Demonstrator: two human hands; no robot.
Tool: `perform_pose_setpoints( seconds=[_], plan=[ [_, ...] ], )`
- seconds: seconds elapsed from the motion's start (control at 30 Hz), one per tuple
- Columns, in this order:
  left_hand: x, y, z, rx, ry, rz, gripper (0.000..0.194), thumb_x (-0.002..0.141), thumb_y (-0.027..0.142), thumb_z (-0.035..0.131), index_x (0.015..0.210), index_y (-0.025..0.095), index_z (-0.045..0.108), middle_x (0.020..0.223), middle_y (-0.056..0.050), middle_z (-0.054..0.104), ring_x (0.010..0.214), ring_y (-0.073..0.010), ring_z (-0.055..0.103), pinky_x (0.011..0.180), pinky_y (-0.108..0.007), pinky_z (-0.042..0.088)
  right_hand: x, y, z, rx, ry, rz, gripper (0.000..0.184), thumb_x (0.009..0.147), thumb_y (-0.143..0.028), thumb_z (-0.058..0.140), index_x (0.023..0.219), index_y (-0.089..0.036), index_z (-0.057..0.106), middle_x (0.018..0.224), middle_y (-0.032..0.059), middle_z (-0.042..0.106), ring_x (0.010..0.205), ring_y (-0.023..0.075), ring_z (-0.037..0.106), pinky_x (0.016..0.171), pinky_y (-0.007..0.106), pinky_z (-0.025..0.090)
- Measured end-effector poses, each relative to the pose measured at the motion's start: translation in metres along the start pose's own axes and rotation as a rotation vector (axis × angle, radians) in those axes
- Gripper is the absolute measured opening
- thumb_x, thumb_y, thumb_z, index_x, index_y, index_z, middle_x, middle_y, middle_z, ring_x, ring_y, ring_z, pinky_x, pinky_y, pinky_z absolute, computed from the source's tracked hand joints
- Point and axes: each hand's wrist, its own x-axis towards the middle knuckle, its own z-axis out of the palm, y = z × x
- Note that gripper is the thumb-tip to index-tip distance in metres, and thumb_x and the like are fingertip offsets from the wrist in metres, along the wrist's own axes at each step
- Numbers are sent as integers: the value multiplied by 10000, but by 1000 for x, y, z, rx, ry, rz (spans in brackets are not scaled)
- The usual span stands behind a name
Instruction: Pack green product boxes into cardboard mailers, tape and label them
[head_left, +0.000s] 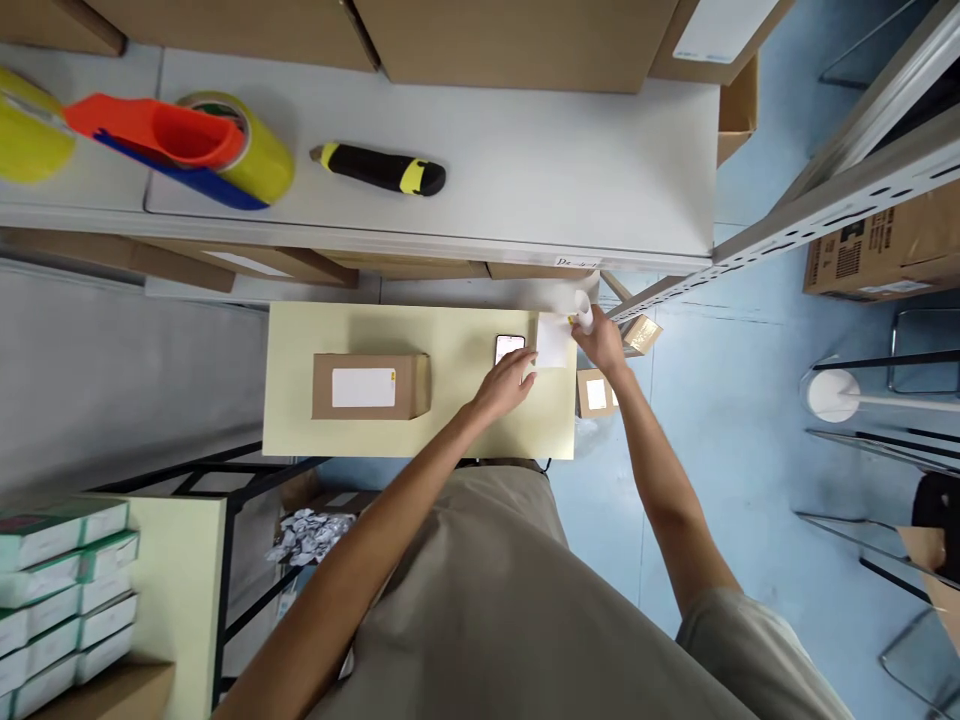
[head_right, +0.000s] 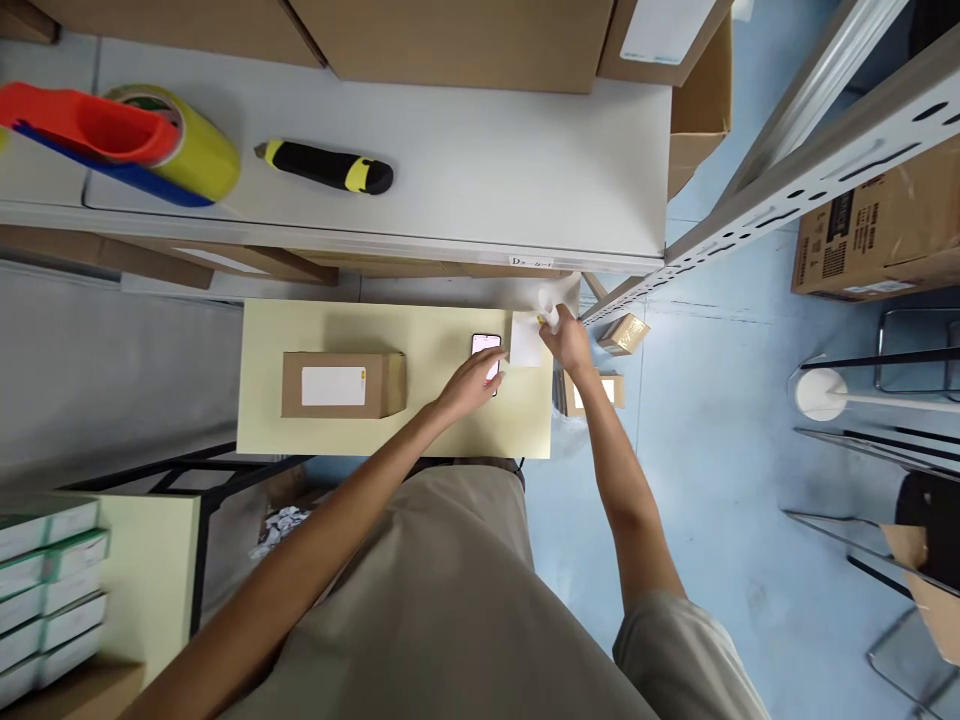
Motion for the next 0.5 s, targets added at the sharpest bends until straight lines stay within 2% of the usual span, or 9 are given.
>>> perform_pose_setpoints(
  seconds=[0.07, 0.13, 0.23, 0.33, 0.5],
  plan=[
    [27, 6, 9, 123, -119, 3, 582, 1059, 239, 523, 1625, 104, 509, 1775, -185, 406, 1654, -323, 383, 1347, -471, 363, 16, 0, -6, 15, 40, 23, 295, 954, -361, 666, 1195, -190, 667, 1029, 157, 800, 931, 352, 720, 826, 420, 537],
    [51, 10, 16, 230, -189, -23, 663, 1034, 204, 535, 1670, 50, 427, 1830, -229, 244, 1698, -362, 279, 1351, -498, 344, 31, 2, -10, 24, 69, 79, 289, 958, -359, 663, 1181, -177, 683, 1030, 157, 796, 946, 346, 723, 853, 436, 545],
    [75, 10, 20, 327, -227, -75, 723, 1012, 176, 544, 1689, -2, 360, 1836, -277, 159, 1714, -394, 209, 1355, -520, 316, 46, 6, -13, 16, 108, 135, 298, 994, -367, 633, 1184, -150, 705, 1006, 163, 784, 985, 358, 730, 899, 463, 548],
    [86, 7, 19, 368, -251, -107, 720, 1017, 171, 529, 1684, -31, 348, 1827, -302, 158, 1709, -410, 213, 1354, -538, 303, 54, 10, -15, 2, 134, 113, 310, 1021, -375, 619, 1223, -160, 714, 1029, 155, 786, 1036, 358, 726, 944, 475, 550],
    [87, 9, 18, 416, -221, -129, 708, 1025, 183, 513, 1682, -31, 363, 1844, -284, 75, 1707, -436, 200, 1347, -583, 291, 65, 9, -13, -22, 126, 82, 342, 1028, -326, 606, 1309, -168, 721, 1154, 166, 792, 1099, 343, 708, 1000, 484, 544]
  ],
)
